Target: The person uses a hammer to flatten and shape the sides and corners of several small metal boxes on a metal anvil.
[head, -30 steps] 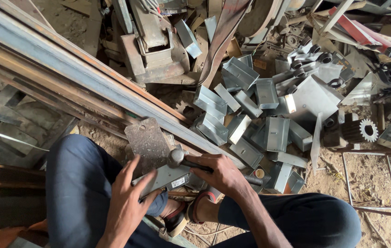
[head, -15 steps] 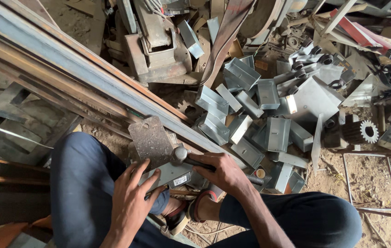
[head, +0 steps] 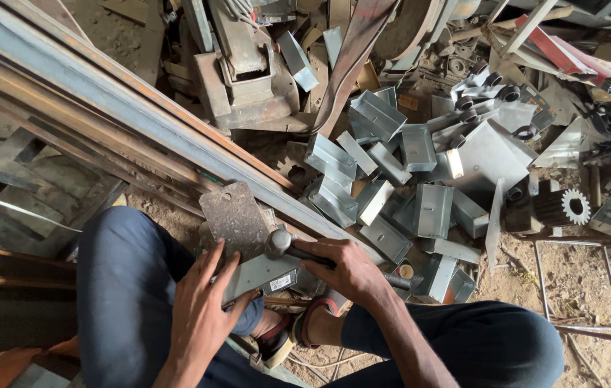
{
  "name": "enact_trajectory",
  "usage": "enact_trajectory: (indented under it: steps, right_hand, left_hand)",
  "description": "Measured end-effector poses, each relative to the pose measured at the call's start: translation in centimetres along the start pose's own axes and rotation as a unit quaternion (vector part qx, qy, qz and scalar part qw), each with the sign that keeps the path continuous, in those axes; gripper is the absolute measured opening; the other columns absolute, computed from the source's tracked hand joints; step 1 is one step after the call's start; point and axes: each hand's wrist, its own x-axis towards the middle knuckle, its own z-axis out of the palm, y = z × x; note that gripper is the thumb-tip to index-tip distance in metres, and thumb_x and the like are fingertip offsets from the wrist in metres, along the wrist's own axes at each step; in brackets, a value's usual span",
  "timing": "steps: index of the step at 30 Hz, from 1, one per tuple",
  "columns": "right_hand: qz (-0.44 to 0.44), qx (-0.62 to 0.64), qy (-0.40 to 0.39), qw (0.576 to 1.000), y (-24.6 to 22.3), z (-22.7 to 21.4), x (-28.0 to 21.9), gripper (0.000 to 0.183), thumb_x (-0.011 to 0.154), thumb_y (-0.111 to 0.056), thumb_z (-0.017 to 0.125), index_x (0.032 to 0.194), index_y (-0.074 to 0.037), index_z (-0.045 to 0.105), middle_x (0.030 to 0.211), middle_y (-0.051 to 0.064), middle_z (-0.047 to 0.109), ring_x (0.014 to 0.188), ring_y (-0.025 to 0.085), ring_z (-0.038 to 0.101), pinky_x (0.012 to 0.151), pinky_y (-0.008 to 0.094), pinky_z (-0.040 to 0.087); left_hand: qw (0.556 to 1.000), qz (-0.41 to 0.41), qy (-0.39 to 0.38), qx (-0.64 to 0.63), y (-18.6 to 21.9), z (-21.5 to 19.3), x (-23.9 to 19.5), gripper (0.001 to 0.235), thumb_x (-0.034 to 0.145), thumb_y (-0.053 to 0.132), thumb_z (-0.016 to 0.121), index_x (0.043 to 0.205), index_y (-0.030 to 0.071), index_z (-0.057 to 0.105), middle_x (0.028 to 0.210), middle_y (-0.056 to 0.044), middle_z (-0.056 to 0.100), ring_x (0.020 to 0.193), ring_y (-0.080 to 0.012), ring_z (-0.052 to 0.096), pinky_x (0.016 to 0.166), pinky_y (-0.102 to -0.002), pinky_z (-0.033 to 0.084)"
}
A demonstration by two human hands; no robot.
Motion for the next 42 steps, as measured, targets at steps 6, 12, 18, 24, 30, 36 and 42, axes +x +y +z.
enact_trajectory:
  steps: [6,12,18,24,30,36,42]
  right_hand:
    - [0.078,-0.036,-0.017,0.996,-0.7,0.2,-0.1,0.042,0.09,-0.026,0.073,0.131,-0.018,0.07,0.099,0.009,0.079,0.068,0.024,0.075,0.062,0.038,0.059]
    - [0.012,-0.025,0.02,0.999,-1.0,0.1,-0.3,0.042,0.09,-0.024,0.074,0.131,-0.015,0.07,0.098,0.01,0.078,0.068,0.023,0.074,0.06,0.038,0.059]
    - [0.046,0.026,0.069,0.996,-0.8,0.2,-1.0,0.036,0.089,-0.02,0.074,0.125,-0.016,0.074,0.096,0.008,0.078,0.071,0.022,0.075,0.061,0.037,0.059]
    - [-0.024,-0.043,0.05,0.998,-0.9,0.6,-1.3,0.038,0.09,-0.015,0.074,0.127,-0.015,0.075,0.084,0.007,0.074,0.067,0.02,0.071,0.059,0.037,0.056]
    - [0.01,-0.058,0.036,0.998,-0.6,0.8,-1.0,0.034,0.091,-0.016,0.073,0.126,-0.015,0.075,0.082,0.004,0.075,0.063,0.017,0.071,0.056,0.036,0.057]
    - [-0.04,-0.054,0.102,0.992,-0.1,0.9,-1.3,0.034,0.094,-0.015,0.072,0.127,-0.012,0.074,0.096,0.005,0.077,0.074,0.017,0.073,0.064,0.033,0.059]
    - [0.034,-0.127,0.038,0.991,-1.4,1.7,-1.6,0.033,0.092,-0.02,0.072,0.126,-0.018,0.074,0.093,0.004,0.077,0.066,0.02,0.072,0.057,0.037,0.058]
  left_hand:
    - [0.999,0.034,-0.013,0.034,-0.3,1.0,-0.6,0.056,0.077,0.037,0.079,0.125,0.009,0.069,0.154,-0.016,0.046,0.137,-0.0402,0.045,0.106,-0.055,0.042]
    - [0.998,0.033,-0.008,0.049,0.2,1.0,-0.9,0.041,0.078,0.038,0.078,0.112,0.014,0.077,0.15,-0.01,0.049,0.142,-0.0376,0.039,0.11,-0.057,0.038]
    - [1.0,0.01,-0.003,0.029,0.8,-0.1,-0.5,0.041,0.076,0.037,0.079,0.111,0.015,0.079,0.151,-0.015,0.048,0.143,-0.041,0.038,0.11,-0.059,0.035]
    - [1.0,-0.004,-0.008,0.019,0.9,-0.5,-0.4,0.043,0.077,0.037,0.078,0.116,0.018,0.079,0.151,-0.015,0.047,0.142,-0.041,0.039,0.111,-0.058,0.035]
    - [1.0,0.001,0.017,0.011,0.9,-0.5,-0.5,0.04,0.077,0.035,0.079,0.113,0.017,0.079,0.151,-0.015,0.048,0.135,-0.0418,0.046,0.107,-0.054,0.039]
    - [1.0,-0.013,0.015,0.001,0.8,-0.1,-1.3,0.04,0.078,0.034,0.08,0.114,0.018,0.08,0.153,-0.013,0.049,0.129,-0.0386,0.053,0.104,-0.051,0.043]
    - [1.0,-0.007,0.028,-0.008,0.8,-0.1,-1.0,0.038,0.079,0.034,0.082,0.113,0.017,0.08,0.152,-0.014,0.05,0.121,-0.0361,0.059,0.101,-0.048,0.045]
